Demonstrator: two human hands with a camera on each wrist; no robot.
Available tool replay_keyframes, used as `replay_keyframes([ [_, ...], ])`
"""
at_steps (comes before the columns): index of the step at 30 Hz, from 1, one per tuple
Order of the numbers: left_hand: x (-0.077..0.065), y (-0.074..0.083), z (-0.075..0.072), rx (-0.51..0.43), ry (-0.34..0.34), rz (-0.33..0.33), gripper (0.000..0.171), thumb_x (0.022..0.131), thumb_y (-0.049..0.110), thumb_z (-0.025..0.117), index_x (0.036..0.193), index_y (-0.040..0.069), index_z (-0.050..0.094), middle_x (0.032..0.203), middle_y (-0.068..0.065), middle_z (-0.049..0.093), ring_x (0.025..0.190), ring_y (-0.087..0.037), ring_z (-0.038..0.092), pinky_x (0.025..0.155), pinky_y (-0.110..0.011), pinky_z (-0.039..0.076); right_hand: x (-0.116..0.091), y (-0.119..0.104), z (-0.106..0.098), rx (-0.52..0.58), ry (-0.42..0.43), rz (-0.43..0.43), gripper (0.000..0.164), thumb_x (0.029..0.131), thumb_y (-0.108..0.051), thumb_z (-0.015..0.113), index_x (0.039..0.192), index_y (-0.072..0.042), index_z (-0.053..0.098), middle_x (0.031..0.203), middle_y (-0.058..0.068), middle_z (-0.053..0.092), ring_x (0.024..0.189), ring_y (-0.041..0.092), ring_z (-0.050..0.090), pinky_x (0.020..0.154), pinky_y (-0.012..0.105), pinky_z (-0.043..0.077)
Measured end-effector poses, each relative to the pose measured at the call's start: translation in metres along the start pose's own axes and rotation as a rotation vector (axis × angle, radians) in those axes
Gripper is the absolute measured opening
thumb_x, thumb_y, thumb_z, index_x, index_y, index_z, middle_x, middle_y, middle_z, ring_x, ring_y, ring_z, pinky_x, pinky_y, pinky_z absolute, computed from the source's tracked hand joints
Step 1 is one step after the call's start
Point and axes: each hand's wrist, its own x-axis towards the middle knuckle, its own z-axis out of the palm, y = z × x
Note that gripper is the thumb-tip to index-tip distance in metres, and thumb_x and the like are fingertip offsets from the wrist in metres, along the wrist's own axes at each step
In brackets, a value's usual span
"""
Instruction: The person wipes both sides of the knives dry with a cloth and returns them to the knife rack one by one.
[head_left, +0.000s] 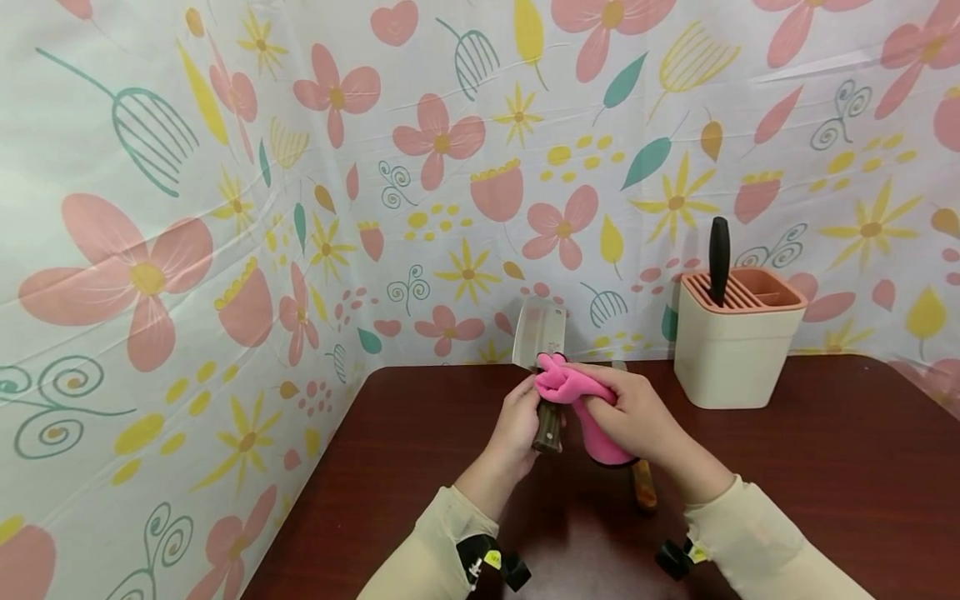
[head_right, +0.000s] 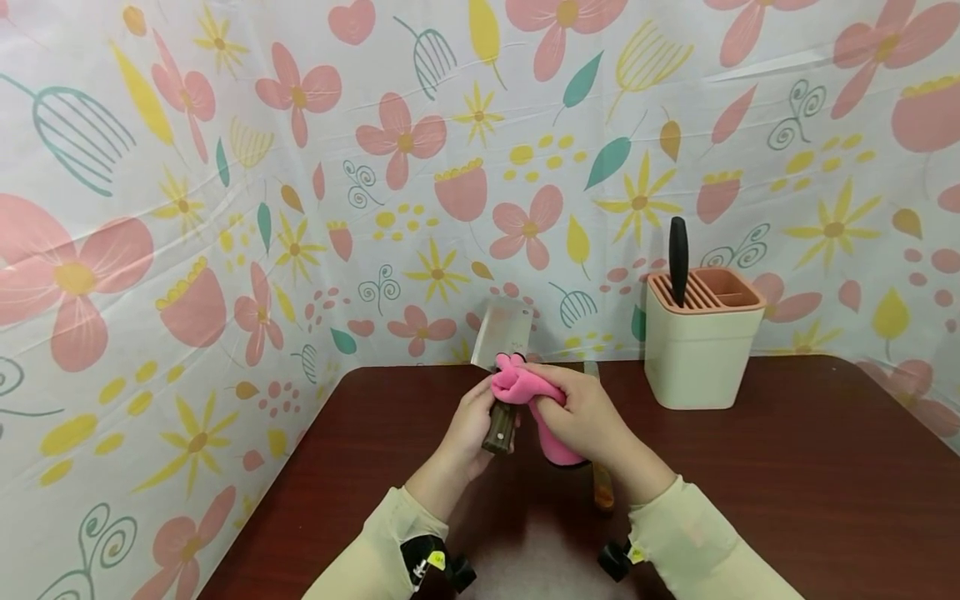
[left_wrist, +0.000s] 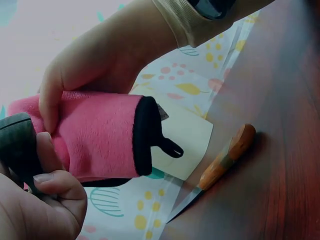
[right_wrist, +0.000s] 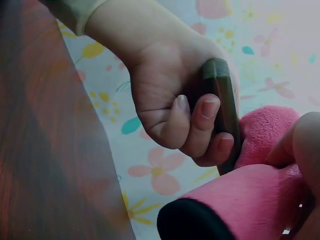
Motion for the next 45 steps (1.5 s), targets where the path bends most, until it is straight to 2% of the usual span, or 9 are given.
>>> replay_keyframes([
  [6,-0.001,0.002,0.000,-0.009,-0.008,0.001,0.035,0.110,0.028,0.040,0.133,0.011,0.060,0.082,-0.005,0.058,0.064,-0.013,0.054,0.042,-0.028,0.047,-0.001,-0.004,0.005,-0.071,0.018,-0.110,0.046,0.089,-0.006,0.070,0.132,-0.022,0.071,0.124,-0.001,0.075,0.094,0.006,0.066,0.079,0.027,0.055],
  [13,-0.001,0.004,-0.001,-0.041,-0.011,-0.004,0.037,0.109,0.028,0.043,0.136,0.010,0.059,0.084,-0.003,0.059,0.063,-0.012,0.054,0.042,-0.026,0.046,-0.003,-0.009,0.008,-0.097,0.051,-0.178,0.042,0.086,-0.004,0.072,0.124,-0.021,0.076,0.119,0.001,0.077,0.105,0.014,0.072,0.085,0.034,0.059],
  [17,0.000,0.004,-0.002,-0.076,0.010,-0.019,0.026,0.107,0.028,0.046,0.117,0.014,0.065,0.083,0.000,0.061,0.061,-0.010,0.053,0.042,-0.026,0.044,-0.003,-0.013,0.007,-0.044,0.028,-0.238,0.047,0.082,0.002,0.068,0.121,-0.022,0.077,0.117,-0.001,0.077,0.105,0.013,0.070,0.086,0.025,0.056],
  [21,0.001,0.005,-0.001,-0.083,0.035,-0.030,0.019,0.104,0.025,0.045,0.092,0.018,0.058,0.074,0.003,0.058,0.055,-0.009,0.050,0.041,-0.025,0.042,-0.004,-0.017,0.006,0.005,0.009,-0.324,0.050,0.079,0.006,0.065,0.119,-0.021,0.077,0.116,-0.001,0.077,0.105,0.013,0.070,0.090,0.016,0.051],
  [26,0.000,0.007,-0.001,-0.079,0.057,-0.054,0.018,0.105,0.028,0.044,0.092,0.019,0.055,0.074,0.004,0.058,0.054,-0.010,0.048,0.043,-0.024,0.041,-0.005,-0.020,0.005,0.041,-0.020,-0.354,0.047,0.081,0.007,0.067,0.118,-0.021,0.077,0.114,-0.004,0.077,0.107,0.012,0.070,0.093,0.015,0.051],
  [29,-0.001,0.006,-0.002,-0.097,0.092,-0.054,0.020,0.104,0.026,0.045,0.115,0.014,0.058,0.090,0.003,0.058,0.072,-0.010,0.055,0.057,-0.022,0.048,-0.006,-0.021,0.004,0.073,-0.068,-0.349,0.047,0.083,0.006,0.068,0.120,-0.022,0.076,0.115,-0.009,0.076,0.110,0.010,0.068,0.093,0.017,0.052],
  [33,-0.002,0.006,-0.003,-0.120,0.112,-0.034,0.051,0.102,0.016,0.043,0.152,0.007,0.041,0.119,-0.003,0.056,0.104,-0.013,0.054,0.085,-0.021,0.049,-0.008,-0.024,0.002,0.107,-0.123,-0.343,0.048,0.084,0.006,0.067,0.122,-0.024,0.075,0.117,-0.014,0.075,0.113,0.008,0.066,0.094,0.020,0.052],
  [40,-0.003,0.007,-0.003,-0.126,0.087,-0.036,0.060,0.101,0.013,0.032,0.160,0.003,0.027,0.158,-0.016,0.037,0.131,-0.021,0.045,0.114,-0.033,0.041,-0.010,-0.025,0.002,0.126,-0.131,-0.385,0.049,0.084,0.008,0.067,0.121,-0.024,0.075,0.118,-0.009,0.076,0.114,0.010,0.067,0.095,0.021,0.053],
  [45,-0.004,0.007,-0.002,-0.165,0.106,-0.055,0.058,0.105,0.016,0.030,0.160,0.002,0.026,0.167,-0.020,0.025,0.144,-0.028,0.036,0.127,-0.044,0.029,-0.011,-0.026,0.001,0.139,-0.153,-0.377,0.053,0.083,0.010,0.064,0.119,-0.027,0.076,0.117,-0.012,0.075,0.111,0.008,0.068,0.093,0.022,0.054],
])
